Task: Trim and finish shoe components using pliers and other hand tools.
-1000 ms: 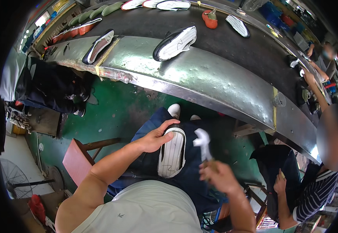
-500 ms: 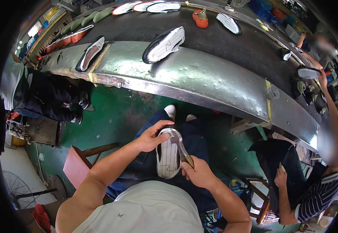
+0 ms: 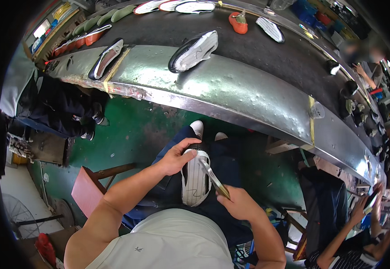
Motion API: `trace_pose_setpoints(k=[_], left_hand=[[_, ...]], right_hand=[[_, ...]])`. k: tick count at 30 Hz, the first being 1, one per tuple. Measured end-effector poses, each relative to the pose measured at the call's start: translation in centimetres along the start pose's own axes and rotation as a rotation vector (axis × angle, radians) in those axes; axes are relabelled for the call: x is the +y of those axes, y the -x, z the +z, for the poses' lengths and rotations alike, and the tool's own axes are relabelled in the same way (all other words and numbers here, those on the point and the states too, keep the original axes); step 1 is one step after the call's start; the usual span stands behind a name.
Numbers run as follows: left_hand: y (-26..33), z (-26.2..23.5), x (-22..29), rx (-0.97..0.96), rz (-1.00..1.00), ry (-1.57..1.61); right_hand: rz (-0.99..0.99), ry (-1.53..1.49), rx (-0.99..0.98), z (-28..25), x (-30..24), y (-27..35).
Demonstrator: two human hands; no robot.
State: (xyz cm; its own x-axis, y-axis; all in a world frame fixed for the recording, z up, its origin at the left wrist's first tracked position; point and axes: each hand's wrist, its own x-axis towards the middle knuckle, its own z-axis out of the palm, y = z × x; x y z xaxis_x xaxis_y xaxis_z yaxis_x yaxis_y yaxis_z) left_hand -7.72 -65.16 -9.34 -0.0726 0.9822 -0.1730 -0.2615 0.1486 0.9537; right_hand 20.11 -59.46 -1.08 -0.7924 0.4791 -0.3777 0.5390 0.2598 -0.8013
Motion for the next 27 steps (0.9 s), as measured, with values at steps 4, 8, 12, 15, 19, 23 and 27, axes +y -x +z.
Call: trace_pose_setpoints(k=[4,8,12,15,19,23,27], left_hand=[[0.1,0.6,0.7,-0.007,0.049,-0.179],[0.0,1.4,0.8,-0.08,0.028,-0.249],[0.3,1.1,-4.4,0.045,-0.028,-0.231],[0.6,1.7,-7.8,0.044,-0.144,-0.324],[1.1,3.0,-6.7,0.002,-0.269,-0.35],[1.0,1.3,-3.7,-0.242,-0.476,0.078],[1.8,3.7,-3.4,-0.256,-0.524,0.044]], right_hand=[[0.036,-0.303,0.223,0.8,-2.7,1.5],[0.142,-0.207,0.14,1.4,-0.7,-1.8],[0.065,-0.068,0.472,3.6,2.8,-1.5],[0.187,-0.084,0.524,5.6,5.3,-2.8],[0.274,-0.07,0.522,7.0,8.9,-3.2],[0.361,-0.079,0.451,5.2,8.1,-2.1],[0.4,-0.033,0.444,4.5,7.4,0.0]])
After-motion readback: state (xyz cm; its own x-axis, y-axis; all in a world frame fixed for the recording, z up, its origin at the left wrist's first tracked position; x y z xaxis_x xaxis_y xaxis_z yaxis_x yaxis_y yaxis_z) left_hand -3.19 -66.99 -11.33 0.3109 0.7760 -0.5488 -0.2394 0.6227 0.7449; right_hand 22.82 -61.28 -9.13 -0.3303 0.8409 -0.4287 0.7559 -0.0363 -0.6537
